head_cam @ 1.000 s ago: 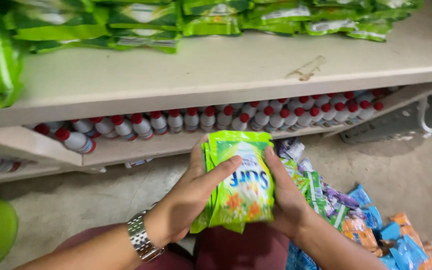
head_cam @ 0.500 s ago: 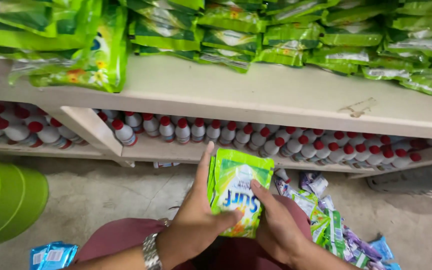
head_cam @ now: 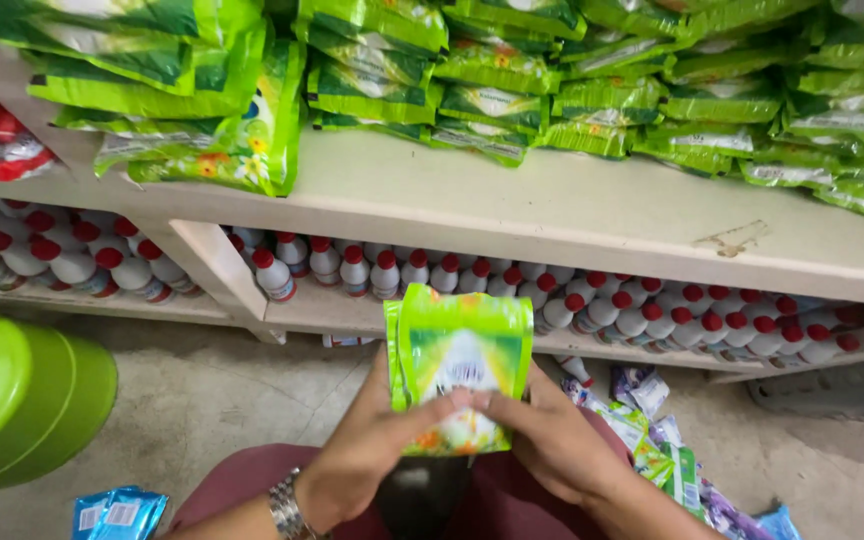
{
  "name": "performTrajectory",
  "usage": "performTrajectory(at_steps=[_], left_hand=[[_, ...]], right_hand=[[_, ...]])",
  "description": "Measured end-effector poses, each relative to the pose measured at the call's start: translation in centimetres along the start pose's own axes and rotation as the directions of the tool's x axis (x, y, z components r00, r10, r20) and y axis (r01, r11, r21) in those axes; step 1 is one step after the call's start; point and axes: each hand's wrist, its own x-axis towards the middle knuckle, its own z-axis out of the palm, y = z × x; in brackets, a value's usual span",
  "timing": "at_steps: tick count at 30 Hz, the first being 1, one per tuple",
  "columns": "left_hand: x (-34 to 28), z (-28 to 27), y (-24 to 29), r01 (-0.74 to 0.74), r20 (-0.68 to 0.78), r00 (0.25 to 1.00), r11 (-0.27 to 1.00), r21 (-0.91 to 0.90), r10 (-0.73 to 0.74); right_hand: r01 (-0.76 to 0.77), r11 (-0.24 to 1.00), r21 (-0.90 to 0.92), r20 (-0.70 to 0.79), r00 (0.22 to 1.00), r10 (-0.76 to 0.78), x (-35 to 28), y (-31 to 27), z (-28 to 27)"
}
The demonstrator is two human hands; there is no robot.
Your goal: Stocking and organizing sachets of detergent and soap on grocery store shelves.
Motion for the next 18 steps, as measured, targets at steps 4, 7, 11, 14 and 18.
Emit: performTrajectory(at_steps=[4, 7, 11, 14, 18], left_hand=[[-0.2, -0.2, -0.9, -0.225, 0.187, 0.963, 0.96, 0.167, 0.193], [-1.6, 0.7, 1.1, -0.372, 0.284, 0.909, 0.902, 0.22, 0.305], [-4.1, 2.6, 7.0, -0.596, 0.378, 0.769, 0.366, 0.715, 0.515], [-5.1, 3.5, 12.1, -0.61, 0.425, 0.547, -0.005, 0.793, 0.721], [-4.2, 3.2, 17.0, -0.566, 0.292, 0.624, 0.162, 0.808, 0.724]], right_hand=[[-0.074, 0.963, 0.259, -0.12, 0.987, 0.108, 0.8, 0.5, -0.6], [-0.047, 0.937, 0.346, -0.163, 0.981, 0.109, 0.9, 0.0, 0.2], [0.15, 0.975, 0.165, -0.16, 0.979, -0.124, 1.5, -3.8, 1.4], [0.21, 0.948, 0.241, 0.027, 0.974, -0.223, 3.1, -10.1, 5.9], [0.257, 0.956, 0.138, 0.178, 0.943, -0.28, 5.6, -15.1, 8.8]])
